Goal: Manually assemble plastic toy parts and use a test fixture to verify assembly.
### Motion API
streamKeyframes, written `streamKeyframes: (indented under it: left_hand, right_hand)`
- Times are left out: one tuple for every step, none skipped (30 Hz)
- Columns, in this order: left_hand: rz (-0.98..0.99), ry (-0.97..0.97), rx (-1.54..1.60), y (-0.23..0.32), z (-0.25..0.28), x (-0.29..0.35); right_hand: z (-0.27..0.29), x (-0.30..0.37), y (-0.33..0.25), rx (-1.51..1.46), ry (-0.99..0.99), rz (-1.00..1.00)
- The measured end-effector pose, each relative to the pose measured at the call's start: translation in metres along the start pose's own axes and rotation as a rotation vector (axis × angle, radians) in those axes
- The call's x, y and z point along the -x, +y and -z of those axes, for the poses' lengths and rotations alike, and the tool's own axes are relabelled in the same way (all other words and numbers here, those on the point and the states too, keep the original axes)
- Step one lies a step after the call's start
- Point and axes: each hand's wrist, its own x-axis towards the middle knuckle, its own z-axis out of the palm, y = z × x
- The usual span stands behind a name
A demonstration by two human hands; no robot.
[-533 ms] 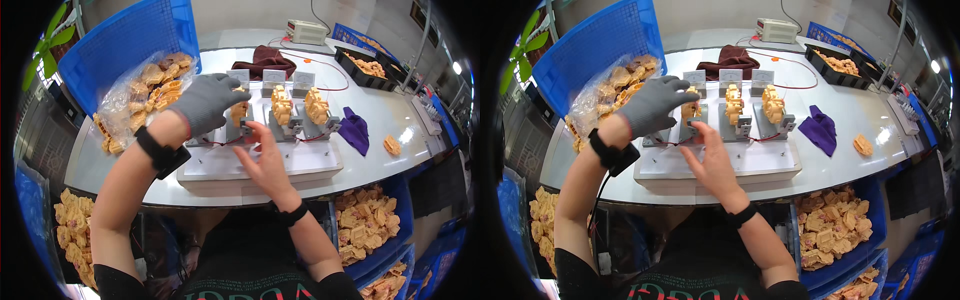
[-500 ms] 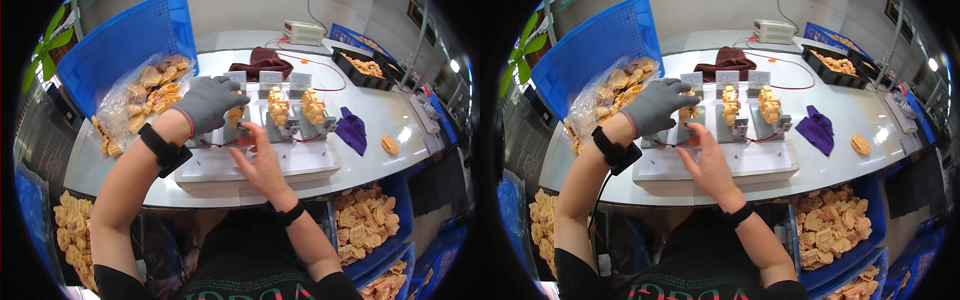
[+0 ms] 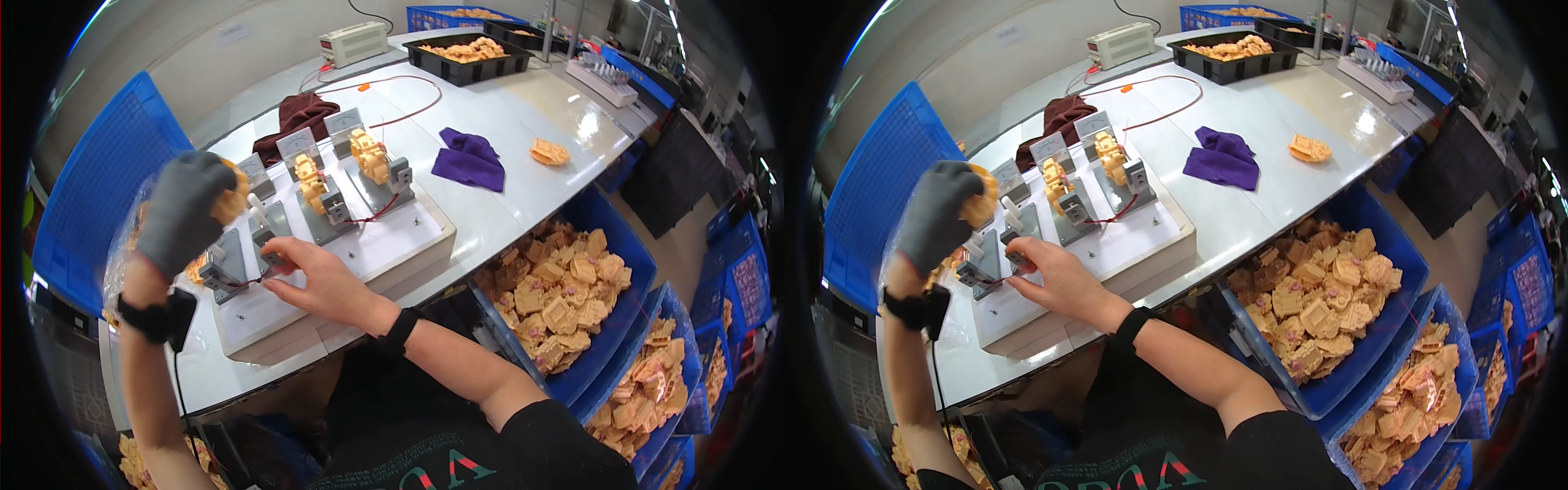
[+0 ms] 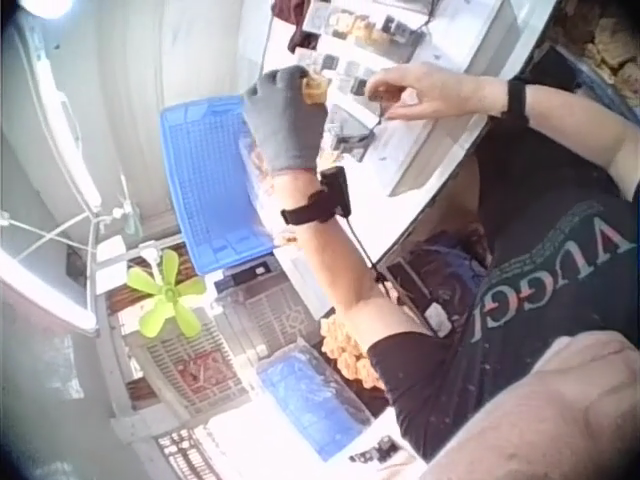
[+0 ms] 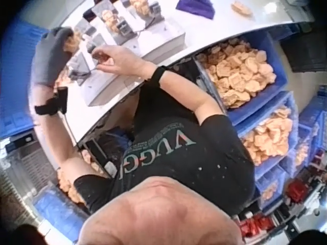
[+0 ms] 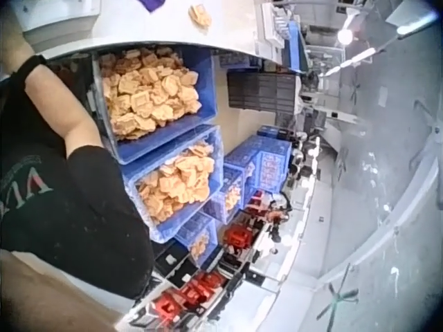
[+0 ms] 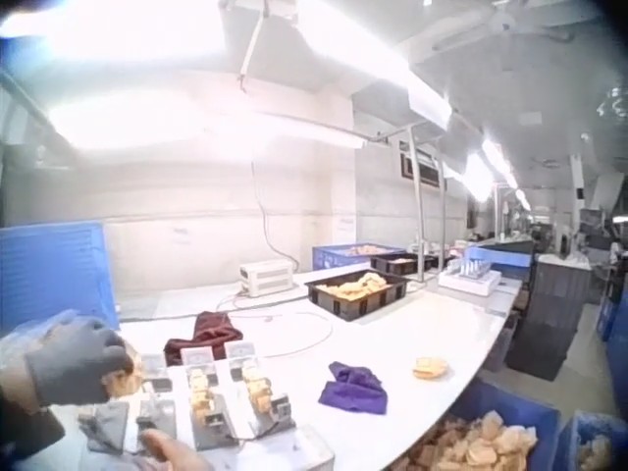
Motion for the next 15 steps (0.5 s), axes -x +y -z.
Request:
streamKeyframes:
  left_hand:
    - [0.047, 0.087, 0.023, 0.008, 0.018, 0.003]
    - [0.074, 0.094, 0.098, 0.015, 0.028, 0.008]
    - [0.113, 0.1, 0.166, 0.021, 0.037, 0.019]
    - [0.184, 0.074, 0.257, 0.025, 0.034, 0.039]
    - [0.206, 0.083, 0.386, 0.041, 0.03, 0.048]
    - [0.308, 0.094, 0.624, 0.061, 0.021, 0.058]
    - [0.366, 0.047, 0.814, 0.08, 0.018, 0.065]
    - [0.364, -0.004, 0.979, 0.101, 0.019, 0.062]
    - [0.344, 0.041, 0.985, 0.116, 0.01, 0.063]
    - [0.408, 0.039, 1.143, 0.13, 0.001, 0.061]
    - [0.545, 0.054, 1.259, 0.144, -0.006, 0.064]
    - [0.604, 0.127, 1.388, 0.157, -0.019, 0.064]
    - [0.659, 0.206, 1.513, 0.165, -0.026, 0.066]
    - [0.681, 0.225, 1.531, 0.166, -0.031, 0.068]
    - [0.591, 0.298, 1.301, 0.167, -0.033, 0.073]
  right_hand:
    - [0.004, 0.002, -0.001, 0.038, 0.017, 0.03]
    - [0.005, 0.005, 0.004, 0.078, 0.127, 0.127]
    - [0.009, 0.006, -0.002, 0.074, 0.131, 0.131]
    - [0.007, 0.004, -0.007, 0.186, 0.221, 0.201]
    - [0.016, 0.009, -0.016, 0.286, 0.329, 0.286]
    - [0.027, 0.016, -0.028, 0.29, 0.321, 0.274]
    - [0.036, 0.022, -0.04, 0.316, 0.207, 0.327]
    - [0.049, 0.029, -0.048, 0.349, 0.097, 0.377]
    - [0.057, 0.039, -0.054, 0.339, 0.0, 0.307]
    - [0.066, 0.047, -0.055, 0.356, -0.007, 0.286]
    - [0.075, 0.051, -0.056, 0.36, -0.026, 0.272]
    - [0.087, 0.057, -0.055, 0.384, -0.001, 0.122]
    - [0.102, 0.064, -0.058, 0.411, 0.025, -0.027]
    - [0.122, 0.076, -0.046, 0.364, 0.158, -0.283]
    - [0.143, 0.073, -0.039, 0.343, 0.313, -0.353]
